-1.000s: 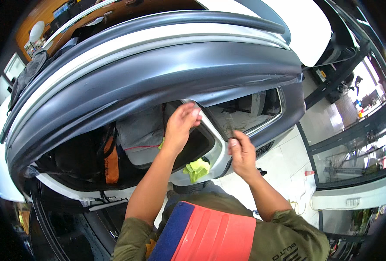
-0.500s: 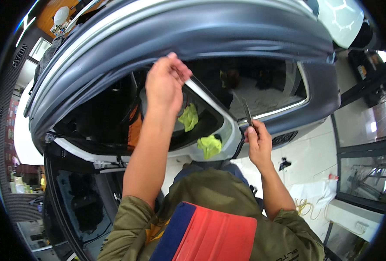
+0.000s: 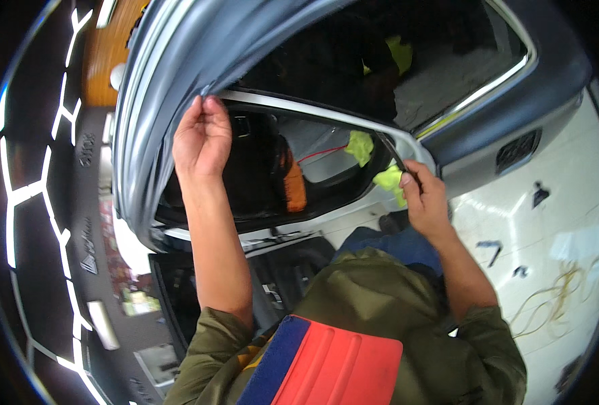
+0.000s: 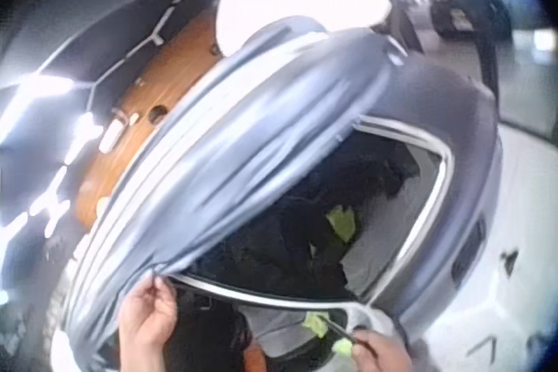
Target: The person applies a black protective film to the roof rails of a white car. They use a red squeegee to smooth the film and a knife to trim the edges, working along the length of the rails.
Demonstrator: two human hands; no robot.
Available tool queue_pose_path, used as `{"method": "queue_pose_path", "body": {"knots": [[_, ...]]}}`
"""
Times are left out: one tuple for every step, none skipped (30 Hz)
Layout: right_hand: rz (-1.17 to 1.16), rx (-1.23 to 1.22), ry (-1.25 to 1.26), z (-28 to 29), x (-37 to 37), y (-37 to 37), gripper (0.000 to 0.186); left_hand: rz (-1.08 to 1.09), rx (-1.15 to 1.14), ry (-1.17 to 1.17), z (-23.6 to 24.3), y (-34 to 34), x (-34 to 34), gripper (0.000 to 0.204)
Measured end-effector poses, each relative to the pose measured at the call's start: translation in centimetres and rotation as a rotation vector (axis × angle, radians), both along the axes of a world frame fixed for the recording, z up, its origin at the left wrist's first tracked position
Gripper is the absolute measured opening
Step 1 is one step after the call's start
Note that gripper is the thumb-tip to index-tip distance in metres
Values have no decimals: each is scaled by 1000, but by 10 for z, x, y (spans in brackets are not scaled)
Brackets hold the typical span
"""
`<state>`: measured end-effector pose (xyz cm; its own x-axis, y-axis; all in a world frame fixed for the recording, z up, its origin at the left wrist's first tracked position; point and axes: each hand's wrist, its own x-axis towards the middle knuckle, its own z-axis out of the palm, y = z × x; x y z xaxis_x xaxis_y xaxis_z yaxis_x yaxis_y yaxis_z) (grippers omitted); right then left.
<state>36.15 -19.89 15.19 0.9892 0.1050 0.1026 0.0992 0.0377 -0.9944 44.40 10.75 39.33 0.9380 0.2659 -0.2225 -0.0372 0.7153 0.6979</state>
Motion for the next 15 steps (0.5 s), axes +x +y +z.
{"method": "queue_pose_path", "body": {"knots": [[3, 42, 26, -3, -2, 3, 23, -64, -27, 23, 8, 5, 0, 8], [-8, 52, 13, -10, -4, 6, 23, -69, -53, 70, 18, -4, 0, 8], [-10, 65, 1, -18, -6, 9, 23, -60, -74, 117, 26, -12, -3, 9], [-36, 80, -18, -23, -12, 11, 23, -109, -164, 104, 33, -3, -9, 9], [-62, 91, -40, -28, -16, 12, 23, -154, -261, 88, 38, 6, -14, 10], [-82, 57, -57, -39, -24, 13, 23, -142, -218, 93, 42, -3, -18, 10], [-102, 47, -24, -50, -33, 13, 24, -129, -171, 88, 48, -13, -19, 11], [-104, 40, 3, -60, -42, 15, 24, -79, -146, 94, 47, -15, -19, 12], [-127, -13, 23, -72, -50, 15, 24, -97, -106, 89, 47, -15, -19, 13], [-153, -38, 5, -88, -56, 15, 23, -124, -71, 80, 49, -15, -19, 14], [-173, -56, -8, -100, -67, 21, 23, -148, -39, 69, 50, -15, -19, 15], [-188, -83, -34, -112, -77, 26, 22, -174, 12, 17, 45, -11, -21, 17], [-175, -60, -9, -118, -84, 31, 22, -174, -1, 24, 45, -13, -22, 18], [-156, -37, 17, -127, -91, 37, 22, -172, -18, 29, 44, -17, -23, 19], [-148, 3, 53, -130, -97, 43, 21, -172, -41, 36, 44, -21, -22, 19]]}}
